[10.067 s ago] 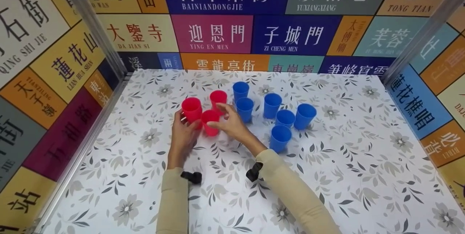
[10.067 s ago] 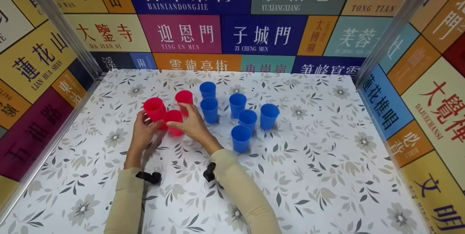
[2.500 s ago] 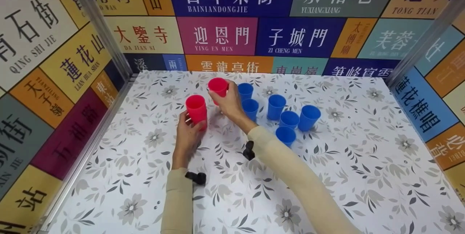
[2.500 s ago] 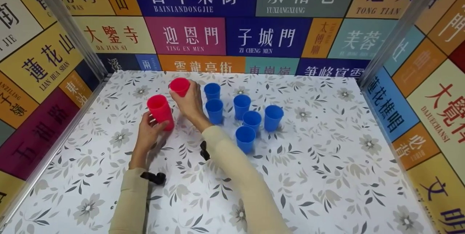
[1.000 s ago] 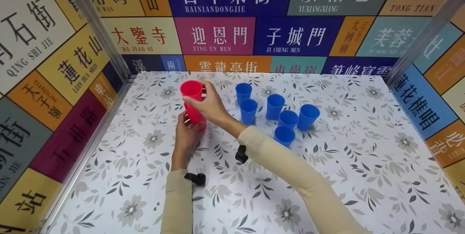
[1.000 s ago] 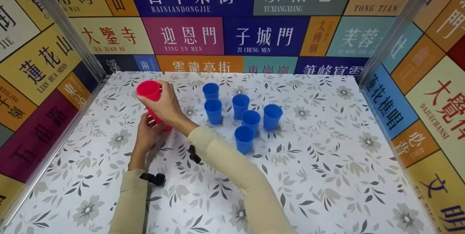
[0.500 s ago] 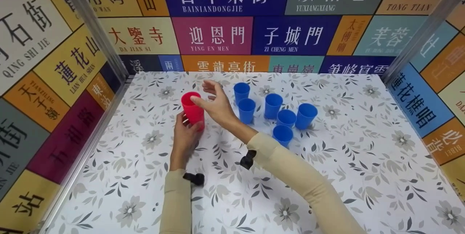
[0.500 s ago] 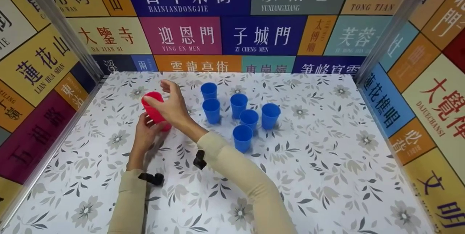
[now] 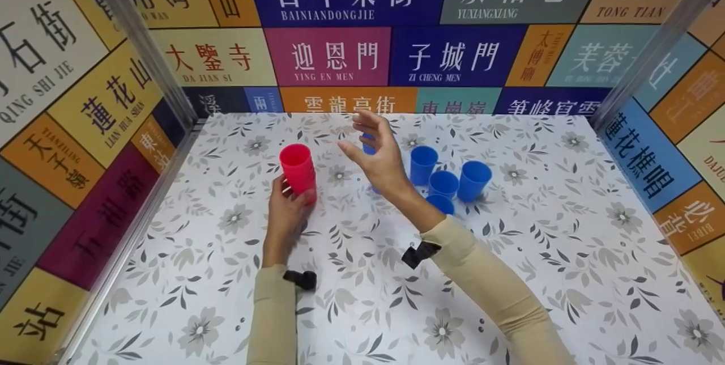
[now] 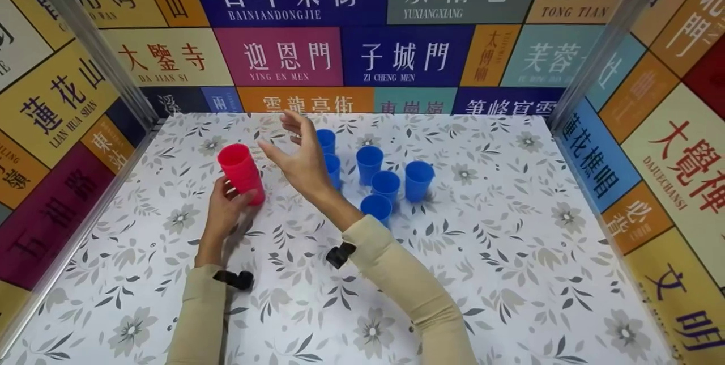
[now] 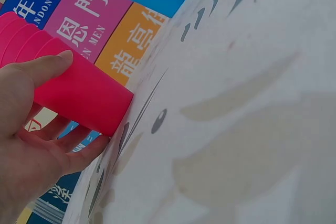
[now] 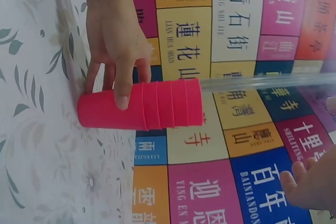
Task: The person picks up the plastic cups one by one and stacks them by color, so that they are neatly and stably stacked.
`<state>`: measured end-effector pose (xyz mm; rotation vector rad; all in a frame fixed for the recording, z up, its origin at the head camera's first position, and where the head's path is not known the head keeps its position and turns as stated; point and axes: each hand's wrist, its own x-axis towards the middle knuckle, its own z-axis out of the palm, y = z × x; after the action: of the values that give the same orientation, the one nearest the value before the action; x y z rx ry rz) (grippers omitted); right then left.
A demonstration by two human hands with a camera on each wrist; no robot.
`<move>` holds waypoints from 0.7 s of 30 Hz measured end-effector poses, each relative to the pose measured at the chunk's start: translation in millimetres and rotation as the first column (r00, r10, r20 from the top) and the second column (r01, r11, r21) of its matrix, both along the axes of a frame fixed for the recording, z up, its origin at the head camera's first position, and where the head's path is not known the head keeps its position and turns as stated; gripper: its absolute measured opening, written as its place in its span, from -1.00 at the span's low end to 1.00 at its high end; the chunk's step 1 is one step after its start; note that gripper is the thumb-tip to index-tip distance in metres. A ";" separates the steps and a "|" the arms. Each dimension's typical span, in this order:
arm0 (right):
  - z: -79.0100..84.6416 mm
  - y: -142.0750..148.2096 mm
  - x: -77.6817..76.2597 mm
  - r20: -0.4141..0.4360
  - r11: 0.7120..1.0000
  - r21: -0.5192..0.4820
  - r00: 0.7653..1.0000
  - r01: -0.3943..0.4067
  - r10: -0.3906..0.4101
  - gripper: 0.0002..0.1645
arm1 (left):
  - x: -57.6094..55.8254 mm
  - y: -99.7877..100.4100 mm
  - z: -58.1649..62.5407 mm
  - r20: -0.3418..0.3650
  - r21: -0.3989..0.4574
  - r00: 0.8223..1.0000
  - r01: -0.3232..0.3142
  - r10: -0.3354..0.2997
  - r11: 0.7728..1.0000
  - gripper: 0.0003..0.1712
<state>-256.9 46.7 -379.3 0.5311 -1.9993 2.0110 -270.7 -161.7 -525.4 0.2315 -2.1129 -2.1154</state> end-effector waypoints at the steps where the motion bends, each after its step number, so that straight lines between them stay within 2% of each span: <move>1: -1.2 4.2 1.0 -0.001 1.000 0.001 1.000 0.009 -0.009 -0.22 | 0.3 -0.2 0.7 0.004 -0.003 1.000 0.001 -0.001 1.000 -0.15; 8: -19.8 37.5 8.9 0.013 0.999 0.045 1.000 -0.002 0.002 -0.36 | 1.5 -0.7 0.4 0.021 -0.035 1.000 0.003 -0.002 0.999 -0.16; 15: -28.7 77.6 15.0 0.040 0.980 0.187 0.997 -0.067 0.061 -0.38 | 2.5 -0.4 -0.8 0.027 -0.014 1.000 0.002 -0.002 1.000 -0.17; 17: -27.6 88.6 15.4 0.048 0.974 0.216 0.997 -0.062 0.053 -0.37 | 2.3 0.0 0.3 0.026 0.002 1.000 -0.001 0.001 1.000 -0.17; 21: -25.5 110.7 16.1 0.045 0.977 0.214 0.999 -0.003 -0.007 -0.34 | 1.6 0.9 1.7 0.028 0.003 1.000 0.002 -0.002 1.000 -0.16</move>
<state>-240.8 157.4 -404.8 0.5312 -2.2583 1.8322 -269.1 -160.8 -523.7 0.2606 -2.1266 -2.1291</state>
